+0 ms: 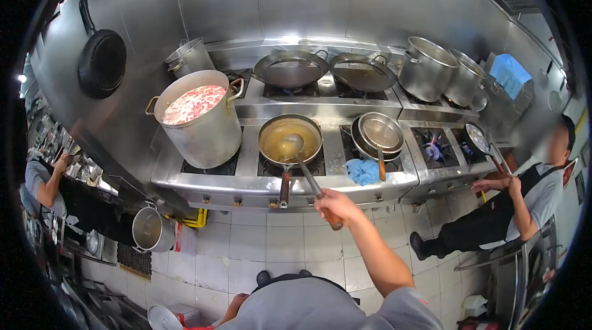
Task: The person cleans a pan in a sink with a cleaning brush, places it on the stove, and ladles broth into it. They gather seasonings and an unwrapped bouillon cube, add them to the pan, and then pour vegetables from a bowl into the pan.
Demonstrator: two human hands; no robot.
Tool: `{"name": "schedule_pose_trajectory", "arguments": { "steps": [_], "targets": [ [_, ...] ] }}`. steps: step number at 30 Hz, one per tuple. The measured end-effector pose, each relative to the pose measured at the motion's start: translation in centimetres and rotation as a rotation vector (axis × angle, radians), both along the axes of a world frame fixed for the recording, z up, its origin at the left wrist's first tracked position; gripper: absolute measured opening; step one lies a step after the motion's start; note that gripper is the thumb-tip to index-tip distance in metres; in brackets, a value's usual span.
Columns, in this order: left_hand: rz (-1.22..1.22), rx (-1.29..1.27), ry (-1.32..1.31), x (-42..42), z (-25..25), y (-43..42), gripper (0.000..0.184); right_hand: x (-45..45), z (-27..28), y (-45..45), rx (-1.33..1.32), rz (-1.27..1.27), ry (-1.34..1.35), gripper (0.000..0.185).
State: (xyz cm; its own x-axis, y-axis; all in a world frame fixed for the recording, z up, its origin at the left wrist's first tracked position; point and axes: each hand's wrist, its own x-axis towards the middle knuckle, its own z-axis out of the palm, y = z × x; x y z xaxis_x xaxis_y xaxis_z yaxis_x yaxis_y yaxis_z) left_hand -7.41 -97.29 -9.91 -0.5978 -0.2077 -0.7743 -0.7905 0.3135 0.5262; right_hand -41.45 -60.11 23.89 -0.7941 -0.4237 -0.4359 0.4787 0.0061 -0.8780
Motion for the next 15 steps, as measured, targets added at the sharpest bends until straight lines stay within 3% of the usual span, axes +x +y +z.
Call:
{"name": "schedule_pose_trajectory", "arguments": {
  "steps": [2,3,5,7,9,13,15],
  "targets": [
    [0.059,0.046,-0.022,-0.8,0.2,-0.3,0.032,0.7,-0.9,0.3,0.111,0.033,0.123,0.057],
    [0.072,0.045,-0.057,-1.2,0.2,-0.6,0.031,1.2,-1.2,0.5,0.118,0.03,0.118,0.057],
    [0.099,0.091,-0.071,-2.3,1.2,-1.6,0.03,2.5,-1.3,0.4,0.459,-0.01,0.384,0.065],
    [0.102,0.132,-0.111,-3.9,1.3,-3.0,0.031,2.0,-4.4,1.2,0.499,-0.054,0.423,0.066],
    [0.128,0.144,-0.093,-5.6,0.6,-4.3,0.031,1.0,-7.2,1.8,0.832,-0.078,0.973,0.067],
    [0.11,0.183,0.008,-8.9,0.7,-6.6,0.031,-1.0,-4.5,0.5,0.929,-0.038,0.786,0.068],
    [0.081,0.179,0.021,-10.7,1.1,-7.3,0.031,-1.3,-1.9,-0.7,0.685,-0.007,0.433,0.063]
  ]
}}
